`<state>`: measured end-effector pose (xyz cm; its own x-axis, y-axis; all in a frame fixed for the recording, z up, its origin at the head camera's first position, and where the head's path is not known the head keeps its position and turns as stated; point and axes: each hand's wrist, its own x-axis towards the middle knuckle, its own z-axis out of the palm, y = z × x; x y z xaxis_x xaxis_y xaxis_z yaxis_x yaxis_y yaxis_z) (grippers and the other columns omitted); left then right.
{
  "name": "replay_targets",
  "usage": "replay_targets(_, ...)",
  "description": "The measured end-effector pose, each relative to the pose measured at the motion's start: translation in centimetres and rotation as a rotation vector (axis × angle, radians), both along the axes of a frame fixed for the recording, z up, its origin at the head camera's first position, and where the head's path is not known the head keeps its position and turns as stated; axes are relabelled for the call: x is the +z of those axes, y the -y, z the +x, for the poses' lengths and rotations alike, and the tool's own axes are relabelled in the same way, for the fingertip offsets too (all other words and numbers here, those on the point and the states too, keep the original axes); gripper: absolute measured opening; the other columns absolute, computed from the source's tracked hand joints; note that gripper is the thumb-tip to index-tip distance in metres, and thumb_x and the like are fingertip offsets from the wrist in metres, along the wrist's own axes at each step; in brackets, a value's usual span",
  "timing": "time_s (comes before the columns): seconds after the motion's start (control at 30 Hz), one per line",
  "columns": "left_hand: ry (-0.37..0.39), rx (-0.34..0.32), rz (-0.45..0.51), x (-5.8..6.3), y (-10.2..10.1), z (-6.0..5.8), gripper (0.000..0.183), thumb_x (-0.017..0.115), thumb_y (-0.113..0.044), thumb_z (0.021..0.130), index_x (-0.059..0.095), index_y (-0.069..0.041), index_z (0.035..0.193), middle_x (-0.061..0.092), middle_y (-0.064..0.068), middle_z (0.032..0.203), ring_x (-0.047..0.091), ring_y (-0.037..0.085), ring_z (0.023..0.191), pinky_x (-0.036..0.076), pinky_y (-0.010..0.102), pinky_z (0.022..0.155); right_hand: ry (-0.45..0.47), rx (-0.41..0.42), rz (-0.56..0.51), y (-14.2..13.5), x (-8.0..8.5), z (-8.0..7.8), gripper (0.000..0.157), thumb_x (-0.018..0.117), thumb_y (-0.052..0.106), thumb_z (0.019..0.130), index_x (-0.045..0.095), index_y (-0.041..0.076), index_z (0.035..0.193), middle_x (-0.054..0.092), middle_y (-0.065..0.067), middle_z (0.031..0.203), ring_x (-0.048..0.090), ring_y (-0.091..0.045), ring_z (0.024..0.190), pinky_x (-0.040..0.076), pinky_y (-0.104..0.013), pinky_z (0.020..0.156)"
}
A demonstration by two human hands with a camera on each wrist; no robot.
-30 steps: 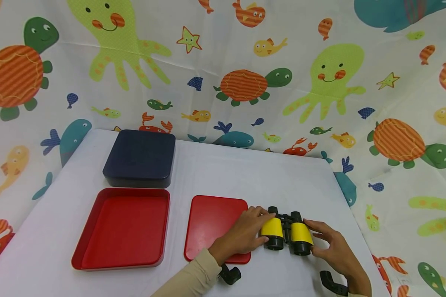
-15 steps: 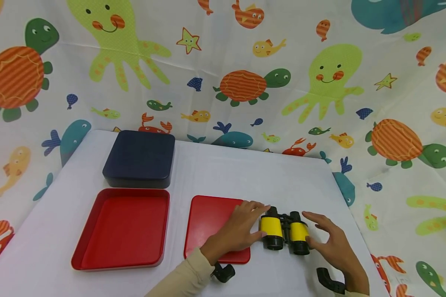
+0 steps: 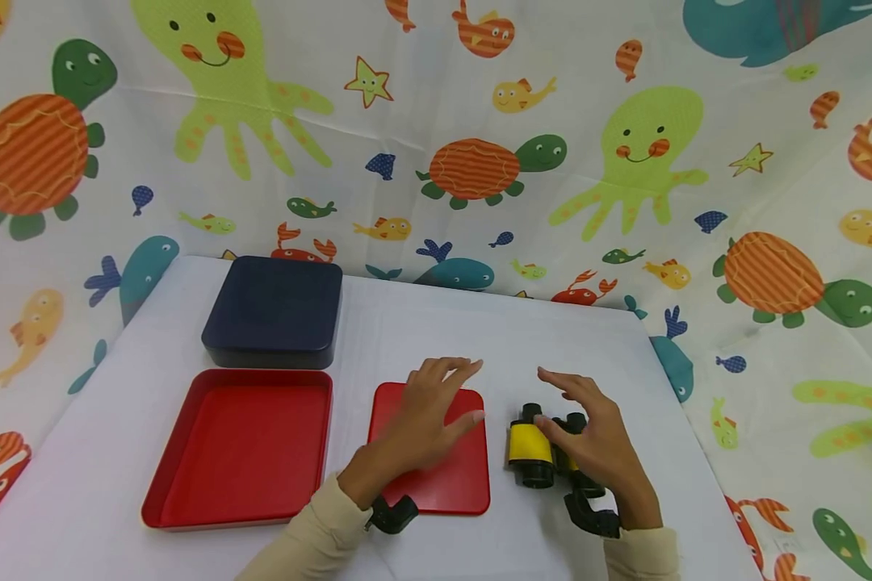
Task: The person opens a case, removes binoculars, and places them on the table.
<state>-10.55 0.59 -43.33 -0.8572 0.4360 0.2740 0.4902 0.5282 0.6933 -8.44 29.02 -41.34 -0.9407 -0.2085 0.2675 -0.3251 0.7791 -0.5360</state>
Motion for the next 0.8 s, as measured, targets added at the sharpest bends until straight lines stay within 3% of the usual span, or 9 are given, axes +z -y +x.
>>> replay_targets(0.13,-0.035,0.051,-0.044,0.5,2.3,-0.3,0.07,0.074,-0.035,0.099,0.046,-0.019,0.162,0.052,0.009,0.159,0.046,0.031,0.147,0.045,0.057,0.112,-0.002,0.04,-0.023,2.5,0.1,-1.1,0.071,0.087,0.027,0.089,0.057,0.034,0.153,0.065,0.005,0.147,0.056,-0.016,0.132,0.057,-0.053,0.101)
replay_targets(0.33,-0.057,0.128,-0.108,1.4,5.9,-0.5,0.075,0.076,-0.037,0.096,0.046,-0.017,0.162,0.051,0.012,0.16,0.046,0.035,0.147,0.046,0.061,0.112,-0.037,0.12,-0.036,6.1,0.1,-2.9,0.076,0.086,0.031,0.089,0.052,0.032,0.158,0.062,0.002,0.15,0.055,-0.021,0.136,0.056,-0.06,0.103)
replay_targets(0.47,-0.072,0.16,-0.131,1.7,8.1,-0.7,0.075,0.073,-0.039,0.098,0.044,-0.016,0.163,0.049,0.014,0.162,0.045,0.037,0.147,0.044,0.064,0.113,-0.045,0.157,-0.021,8.4,0.2,-3.9,0.08,0.084,0.039,0.09,0.048,0.032,0.161,0.06,0.001,0.152,0.054,-0.021,0.138,0.055,-0.06,0.106)
replay_targets(0.8,-0.098,0.25,-0.11,2.0,13.1,-2.2,0.066,0.071,-0.029,0.101,0.047,-0.011,0.16,0.051,0.02,0.16,0.044,0.044,0.145,0.039,0.073,0.112,-0.038,0.124,-0.038,14.6,0.3,-6.4,0.078,0.082,0.047,0.09,0.052,0.027,0.159,0.062,-0.004,0.15,0.056,-0.023,0.137,0.053,-0.057,0.111)
